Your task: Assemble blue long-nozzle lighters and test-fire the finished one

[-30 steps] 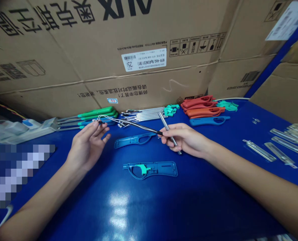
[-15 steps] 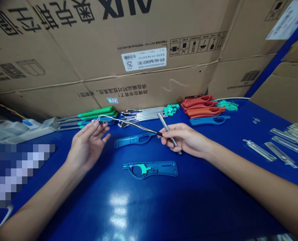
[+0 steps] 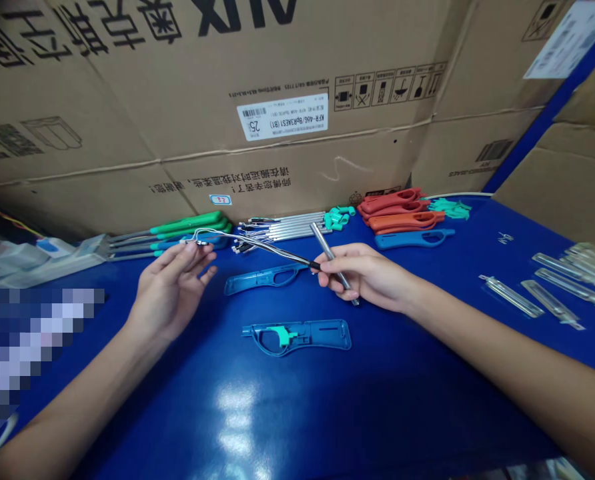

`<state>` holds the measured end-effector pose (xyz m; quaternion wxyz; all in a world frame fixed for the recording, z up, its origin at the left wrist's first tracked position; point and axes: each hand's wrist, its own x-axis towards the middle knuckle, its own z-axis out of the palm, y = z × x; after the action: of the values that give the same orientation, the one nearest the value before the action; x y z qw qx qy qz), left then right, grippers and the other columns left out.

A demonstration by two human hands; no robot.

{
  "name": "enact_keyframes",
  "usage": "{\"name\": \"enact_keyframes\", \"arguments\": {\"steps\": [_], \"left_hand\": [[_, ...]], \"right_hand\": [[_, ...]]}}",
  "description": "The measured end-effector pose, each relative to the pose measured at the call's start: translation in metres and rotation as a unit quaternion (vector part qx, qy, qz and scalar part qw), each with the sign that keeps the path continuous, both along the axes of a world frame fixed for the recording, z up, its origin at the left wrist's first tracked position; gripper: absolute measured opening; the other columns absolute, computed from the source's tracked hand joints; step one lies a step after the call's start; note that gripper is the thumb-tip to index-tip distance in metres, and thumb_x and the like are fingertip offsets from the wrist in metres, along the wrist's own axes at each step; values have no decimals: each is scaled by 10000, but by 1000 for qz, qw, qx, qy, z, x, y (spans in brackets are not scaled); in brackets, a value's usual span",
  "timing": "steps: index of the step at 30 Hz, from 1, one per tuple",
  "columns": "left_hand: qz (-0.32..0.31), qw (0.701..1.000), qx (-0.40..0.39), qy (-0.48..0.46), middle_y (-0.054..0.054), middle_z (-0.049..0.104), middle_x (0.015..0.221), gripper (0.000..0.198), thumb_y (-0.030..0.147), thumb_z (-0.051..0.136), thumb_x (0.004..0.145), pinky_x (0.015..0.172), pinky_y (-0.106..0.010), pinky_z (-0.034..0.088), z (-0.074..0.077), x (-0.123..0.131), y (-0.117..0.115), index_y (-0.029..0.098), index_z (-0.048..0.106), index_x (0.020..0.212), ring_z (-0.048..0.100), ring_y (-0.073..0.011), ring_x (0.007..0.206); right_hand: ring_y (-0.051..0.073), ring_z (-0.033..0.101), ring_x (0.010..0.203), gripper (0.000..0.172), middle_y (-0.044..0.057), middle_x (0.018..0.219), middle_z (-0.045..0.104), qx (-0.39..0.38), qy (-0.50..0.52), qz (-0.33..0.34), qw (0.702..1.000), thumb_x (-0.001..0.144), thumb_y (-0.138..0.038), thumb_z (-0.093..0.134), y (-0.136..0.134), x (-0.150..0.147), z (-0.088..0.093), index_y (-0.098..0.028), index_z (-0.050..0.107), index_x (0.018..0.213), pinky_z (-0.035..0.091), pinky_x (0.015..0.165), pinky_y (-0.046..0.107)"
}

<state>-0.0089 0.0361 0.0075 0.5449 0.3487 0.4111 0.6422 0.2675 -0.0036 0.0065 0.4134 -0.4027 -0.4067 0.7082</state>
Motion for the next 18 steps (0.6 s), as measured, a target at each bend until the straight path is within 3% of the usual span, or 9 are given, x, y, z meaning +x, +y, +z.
{"name": "enact_keyframes", "arguments": {"steps": [18], "left_hand": [[28, 998, 40, 28, -14, 733, 767, 264, 205, 867, 528, 710, -275, 514, 1, 0, -1, 172, 684, 716, 701, -182, 791]], "right_hand": [[87, 492, 499, 196, 45, 642, 648, 8, -2, 2, 1000, 676, -208, 779, 1, 2, -2, -127, 670, 817, 269, 396, 196]]}}
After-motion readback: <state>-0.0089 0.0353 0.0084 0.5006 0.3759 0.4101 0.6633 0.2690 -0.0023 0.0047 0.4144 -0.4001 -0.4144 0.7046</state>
